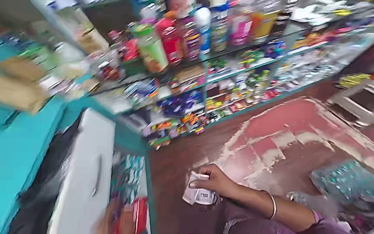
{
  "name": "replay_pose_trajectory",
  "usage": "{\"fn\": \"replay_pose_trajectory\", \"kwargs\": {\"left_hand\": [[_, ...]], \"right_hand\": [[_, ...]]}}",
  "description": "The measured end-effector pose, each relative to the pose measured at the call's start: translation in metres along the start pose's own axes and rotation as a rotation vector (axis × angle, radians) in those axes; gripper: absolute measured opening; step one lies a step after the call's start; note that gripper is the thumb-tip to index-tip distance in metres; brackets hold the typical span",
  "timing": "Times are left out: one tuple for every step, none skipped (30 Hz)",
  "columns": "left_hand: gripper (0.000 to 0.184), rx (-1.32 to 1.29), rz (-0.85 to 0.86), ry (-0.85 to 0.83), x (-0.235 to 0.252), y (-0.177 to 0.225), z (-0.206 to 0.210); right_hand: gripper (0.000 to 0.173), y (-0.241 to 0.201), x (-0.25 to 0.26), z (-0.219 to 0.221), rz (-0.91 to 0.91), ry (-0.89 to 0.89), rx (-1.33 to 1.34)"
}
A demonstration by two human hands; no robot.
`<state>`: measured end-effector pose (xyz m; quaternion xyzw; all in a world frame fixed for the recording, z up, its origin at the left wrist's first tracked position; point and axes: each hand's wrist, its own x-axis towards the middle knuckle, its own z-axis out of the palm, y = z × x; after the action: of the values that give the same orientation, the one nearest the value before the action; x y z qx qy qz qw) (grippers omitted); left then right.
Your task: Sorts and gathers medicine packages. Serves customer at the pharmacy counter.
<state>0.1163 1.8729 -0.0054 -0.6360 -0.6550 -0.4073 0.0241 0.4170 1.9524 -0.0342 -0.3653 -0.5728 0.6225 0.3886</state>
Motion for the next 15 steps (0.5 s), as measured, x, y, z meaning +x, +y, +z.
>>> {"fn": "replay_pose_trajectory", "kwargs": {"left_hand": [[0.055, -0.271, 0.018, -0.22, 0.01, 0.037, 0.061], [0.069, -0.505, 0.032, -0.43, 0.02, 0.075, 0.113], [0.083, -0.697, 0.045, -0.624, 0.029, 0.112, 0.156], [0.093, -0.833, 0.063, -0.786, 0.04, 0.152, 0.192], [0.096, -0.892, 0.093, -0.922, 0.051, 0.191, 0.222], [0.091, -0.896, 0.129, -1.031, 0.062, 0.226, 0.251], [0.082, -0.87, 0.159, -1.136, 0.072, 0.258, 0.28], [0.07, -0.848, 0.178, -1.226, 0.082, 0.287, 0.309], [0.058, -0.847, 0.178, -1.309, 0.093, 0.314, 0.341], [0.049, -0.877, 0.167, -1.373, 0.106, 0.342, 0.378], [0.044, -0.909, 0.16, -1.424, 0.118, 0.371, 0.416], [0.043, -0.935, 0.167, -1.474, 0.131, 0.401, 0.452], [0.043, -0.959, 0.205, -1.531, 0.147, 0.436, 0.491], [0.042, -0.984, 0.249, -1.606, 0.157, 0.466, 0.525], [0.04, -1.015, 0.296, -1.666, 0.166, 0.502, 0.561]], "right_hand": [[0.035, -0.001, -0.006, -0.03, -0.027, 0.107, -0.04], [0.041, -0.005, -0.013, -0.06, -0.032, 0.208, -0.099], [0.046, -0.01, -0.023, -0.091, -0.011, 0.304, -0.18], [0.052, -0.013, -0.033, -0.124, 0.017, 0.391, -0.271], [0.058, -0.014, -0.042, -0.159, 0.046, 0.462, -0.346], [0.061, -0.01, -0.048, -0.196, 0.071, 0.526, -0.386], [0.062, -0.005, -0.055, -0.233, 0.085, 0.585, -0.385], [0.06, -0.001, -0.06, -0.269, 0.079, 0.645, -0.353], [0.057, 0.002, -0.064, -0.305, 0.07, 0.706, -0.308], [0.055, 0.002, -0.068, -0.341, 0.057, 0.773, -0.267], [0.052, -0.001, -0.07, -0.379, 0.053, 0.826, -0.229], [0.048, -0.005, -0.072, -0.415, 0.058, 0.863, -0.188], [0.044, -0.014, -0.073, -0.456, 0.071, 0.884, -0.158], [0.038, -0.021, -0.078, -0.488, 0.106, 0.899, -0.118], [0.033, -0.031, -0.086, -0.522, 0.129, 0.923, -0.089]]}}
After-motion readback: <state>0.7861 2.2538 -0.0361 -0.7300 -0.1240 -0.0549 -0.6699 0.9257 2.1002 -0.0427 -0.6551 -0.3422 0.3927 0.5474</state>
